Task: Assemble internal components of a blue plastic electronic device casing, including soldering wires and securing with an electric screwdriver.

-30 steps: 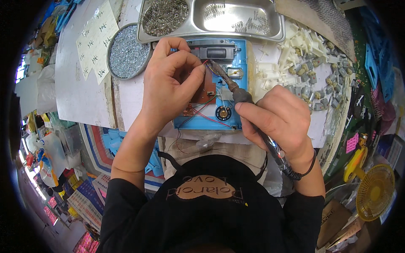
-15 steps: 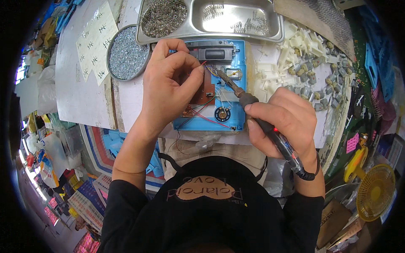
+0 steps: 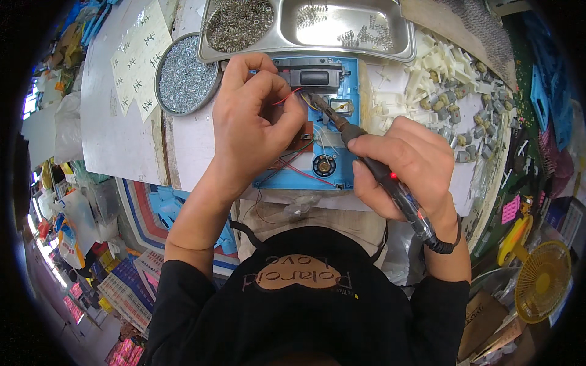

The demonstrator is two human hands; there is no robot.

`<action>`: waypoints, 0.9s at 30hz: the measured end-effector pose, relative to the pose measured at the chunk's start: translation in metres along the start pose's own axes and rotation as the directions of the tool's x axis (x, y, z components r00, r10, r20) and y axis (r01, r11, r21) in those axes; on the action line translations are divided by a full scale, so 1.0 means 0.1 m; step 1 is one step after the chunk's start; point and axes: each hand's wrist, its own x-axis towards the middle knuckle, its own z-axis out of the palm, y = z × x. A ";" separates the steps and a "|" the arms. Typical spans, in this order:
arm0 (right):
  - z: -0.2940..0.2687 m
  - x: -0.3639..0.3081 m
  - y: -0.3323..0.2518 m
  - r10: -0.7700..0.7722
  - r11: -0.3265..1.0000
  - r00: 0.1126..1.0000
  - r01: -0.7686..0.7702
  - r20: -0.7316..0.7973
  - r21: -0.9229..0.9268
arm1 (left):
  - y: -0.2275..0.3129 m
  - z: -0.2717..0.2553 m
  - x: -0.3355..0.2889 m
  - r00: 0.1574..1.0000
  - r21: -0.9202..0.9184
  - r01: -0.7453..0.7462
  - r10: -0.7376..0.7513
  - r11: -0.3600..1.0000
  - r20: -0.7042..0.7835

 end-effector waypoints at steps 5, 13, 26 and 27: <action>0.02 0.02 0.01 0.002 1.000 1.000 -0.002 0.001 0.001 | -0.02 0.03 0.00 0.998 0.039 -0.050 0.051 0.998 -0.023; 0.03 0.03 0.01 -0.002 1.000 1.000 0.001 -0.009 -0.007 | -0.01 0.04 -0.01 0.999 0.056 -0.040 0.041 0.998 -0.018; -0.01 0.03 -0.01 -0.005 1.000 1.000 0.005 0.000 -0.018 | -0.02 0.05 -0.01 0.996 0.078 -0.074 0.077 0.994 -0.039; -0.02 0.02 -0.02 -0.005 1.000 1.000 0.005 -0.004 -0.016 | -0.02 0.05 -0.01 0.997 0.074 -0.067 0.070 0.995 -0.037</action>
